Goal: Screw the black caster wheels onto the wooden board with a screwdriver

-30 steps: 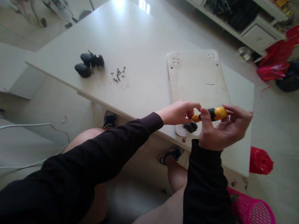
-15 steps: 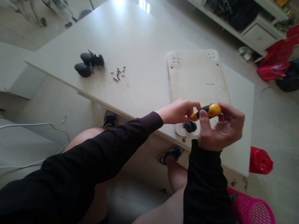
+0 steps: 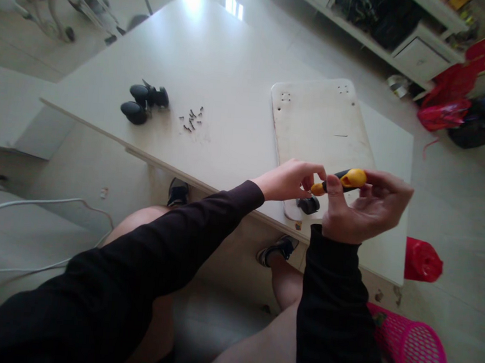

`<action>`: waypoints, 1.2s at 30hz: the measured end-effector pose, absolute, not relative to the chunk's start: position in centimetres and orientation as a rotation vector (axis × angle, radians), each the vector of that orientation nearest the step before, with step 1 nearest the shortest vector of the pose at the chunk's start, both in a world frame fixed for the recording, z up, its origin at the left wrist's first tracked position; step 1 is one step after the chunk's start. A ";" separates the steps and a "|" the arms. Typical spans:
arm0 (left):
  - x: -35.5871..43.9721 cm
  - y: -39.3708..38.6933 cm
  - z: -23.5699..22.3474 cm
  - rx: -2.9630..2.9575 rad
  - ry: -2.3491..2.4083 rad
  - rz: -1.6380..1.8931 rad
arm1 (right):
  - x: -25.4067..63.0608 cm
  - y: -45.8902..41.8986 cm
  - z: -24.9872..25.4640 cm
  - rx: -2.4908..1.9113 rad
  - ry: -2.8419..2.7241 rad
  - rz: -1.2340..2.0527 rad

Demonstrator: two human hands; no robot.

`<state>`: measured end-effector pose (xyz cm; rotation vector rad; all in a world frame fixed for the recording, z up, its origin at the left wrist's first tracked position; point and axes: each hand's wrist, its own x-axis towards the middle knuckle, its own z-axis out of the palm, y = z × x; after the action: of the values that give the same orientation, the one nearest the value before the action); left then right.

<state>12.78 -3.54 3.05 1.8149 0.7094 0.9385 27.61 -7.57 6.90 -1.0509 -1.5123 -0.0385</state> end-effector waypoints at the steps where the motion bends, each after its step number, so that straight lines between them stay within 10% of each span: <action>1: 12.7 -3.5 3.1 1.820 0.713 0.935 | 27.7 -7.4 6.8 -1.039 -1.493 -0.049; 17: 9.4 -2.9 4.2 1.757 1.324 1.014 | 30.6 -6.6 7.3 -1.334 -1.130 0.023; 36: 3.9 -0.9 5.7 0.701 1.325 1.475 | 35.1 -11.6 -6.2 -1.735 -0.371 0.715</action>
<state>3.92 -0.95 5.68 0.7009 1.3253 1.4753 35.07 -11.55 -6.22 -1.7352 -0.3707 0.7153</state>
